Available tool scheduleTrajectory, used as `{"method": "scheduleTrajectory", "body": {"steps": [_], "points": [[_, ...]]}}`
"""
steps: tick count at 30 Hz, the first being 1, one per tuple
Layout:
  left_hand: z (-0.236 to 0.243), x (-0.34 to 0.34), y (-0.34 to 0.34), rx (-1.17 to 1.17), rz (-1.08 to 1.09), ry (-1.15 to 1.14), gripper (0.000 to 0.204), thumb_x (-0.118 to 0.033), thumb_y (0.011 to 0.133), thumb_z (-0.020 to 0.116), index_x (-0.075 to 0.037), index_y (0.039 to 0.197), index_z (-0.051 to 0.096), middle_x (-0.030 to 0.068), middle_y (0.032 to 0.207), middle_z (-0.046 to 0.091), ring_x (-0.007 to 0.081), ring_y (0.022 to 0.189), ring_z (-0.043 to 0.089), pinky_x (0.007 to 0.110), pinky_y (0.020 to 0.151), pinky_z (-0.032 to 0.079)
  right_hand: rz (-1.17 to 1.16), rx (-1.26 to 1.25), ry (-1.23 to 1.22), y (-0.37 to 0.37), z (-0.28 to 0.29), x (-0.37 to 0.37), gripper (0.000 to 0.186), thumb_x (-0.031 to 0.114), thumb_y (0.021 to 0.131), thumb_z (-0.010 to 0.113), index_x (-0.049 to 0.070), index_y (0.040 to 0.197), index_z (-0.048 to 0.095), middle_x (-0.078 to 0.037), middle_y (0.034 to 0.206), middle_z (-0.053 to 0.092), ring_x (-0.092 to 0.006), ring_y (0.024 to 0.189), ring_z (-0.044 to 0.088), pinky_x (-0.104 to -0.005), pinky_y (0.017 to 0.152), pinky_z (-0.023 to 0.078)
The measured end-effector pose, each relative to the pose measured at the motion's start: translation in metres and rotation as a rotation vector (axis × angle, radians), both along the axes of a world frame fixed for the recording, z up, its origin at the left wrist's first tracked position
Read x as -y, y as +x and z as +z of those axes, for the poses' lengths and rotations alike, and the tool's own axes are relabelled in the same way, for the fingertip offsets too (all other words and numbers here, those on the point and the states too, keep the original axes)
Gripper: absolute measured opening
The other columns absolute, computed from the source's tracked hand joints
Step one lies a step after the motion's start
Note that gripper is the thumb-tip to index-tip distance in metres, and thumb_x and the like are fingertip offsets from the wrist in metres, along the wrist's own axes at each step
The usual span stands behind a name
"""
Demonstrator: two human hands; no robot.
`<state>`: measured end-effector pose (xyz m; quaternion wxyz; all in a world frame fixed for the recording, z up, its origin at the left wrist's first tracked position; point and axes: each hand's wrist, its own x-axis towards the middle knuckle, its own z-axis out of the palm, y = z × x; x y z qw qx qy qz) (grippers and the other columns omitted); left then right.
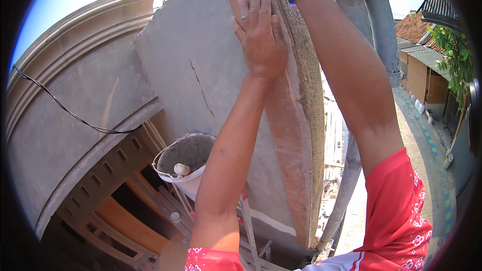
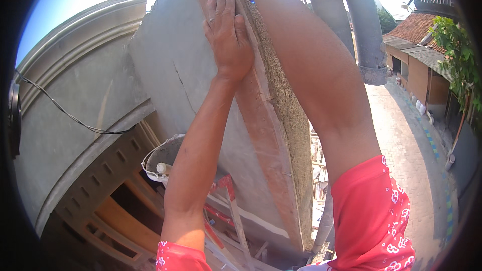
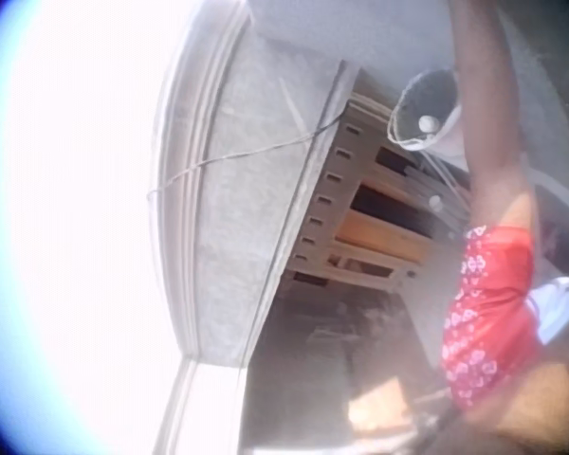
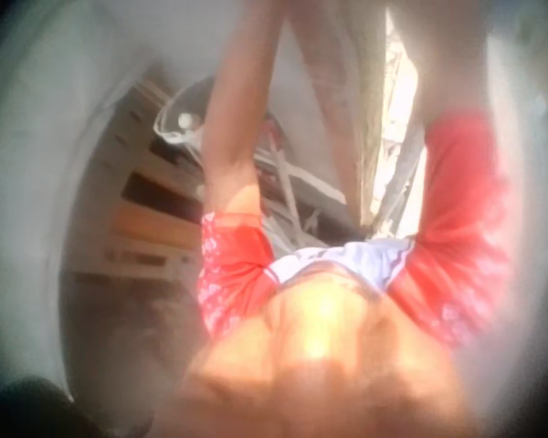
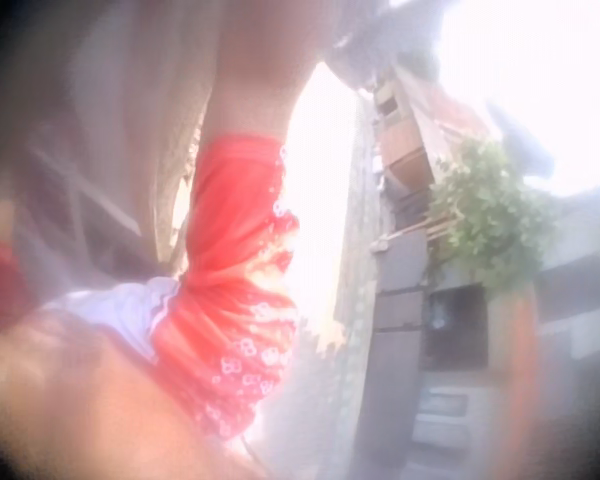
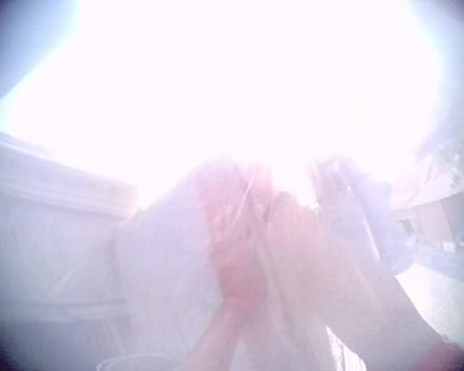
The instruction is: The person applies plaster to a curved exterior wall using a trowel and a bucket of plaster. They repeatedly scoop plaster from the bucket and spread it along the wall surface, smoothing it with the trowel.
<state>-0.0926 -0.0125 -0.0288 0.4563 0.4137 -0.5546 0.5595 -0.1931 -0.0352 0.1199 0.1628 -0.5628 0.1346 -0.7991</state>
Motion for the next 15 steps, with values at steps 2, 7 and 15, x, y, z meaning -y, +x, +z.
{"method": "scheduleTrajectory", "body": {"steps": [2,7,15], "points": [[0.000,-0.001,0.001,-0.001,0.001,-0.001,0.046,-0.014,0.098,0.043,-0.003,0.142,0.042,0.0133,0.153,0.034,0.0356,0.145,0.020,0.060,0.114,0.009,0.006,-0.021,-0.015,-0.001,0.008,-0.002,0.034,0.021,0.080,0.059,-0.006,0.100,0.060,-0.024,0.081,0.067,-0.0387,0.080,0.067,-0.0443,0.072,0.054],[-0.001,0.000,0.002,-0.004,0.010,-0.001,0.046,-0.015,0.098,0.043,-0.004,0.142,0.042,0.0126,0.154,0.032,0.0354,0.145,0.020,0.060,0.114,0.008,-0.001,-0.053,-0.052,0.000,0.015,-0.009,0.034,0.021,0.081,0.059,-0.006,0.101,0.060,-0.023,0.081,0.067,-0.0385,0.081,0.067,-0.0444,0.072,0.054],[-0.005,0.000,0.005,0.001,0.032,0.000,0.048,-0.016,0.097,0.044,-0.006,0.143,0.041,0.0121,0.155,0.030,0.0353,0.145,0.021,0.061,0.114,0.009,-0.006,-0.074,-0.079,0.005,0.015,-0.014,0.033,0.022,0.081,0.059,-0.005,0.101,0.061,-0.023,0.082,0.067,-0.0382,0.081,0.067,-0.0444,0.072,0.054]]}}
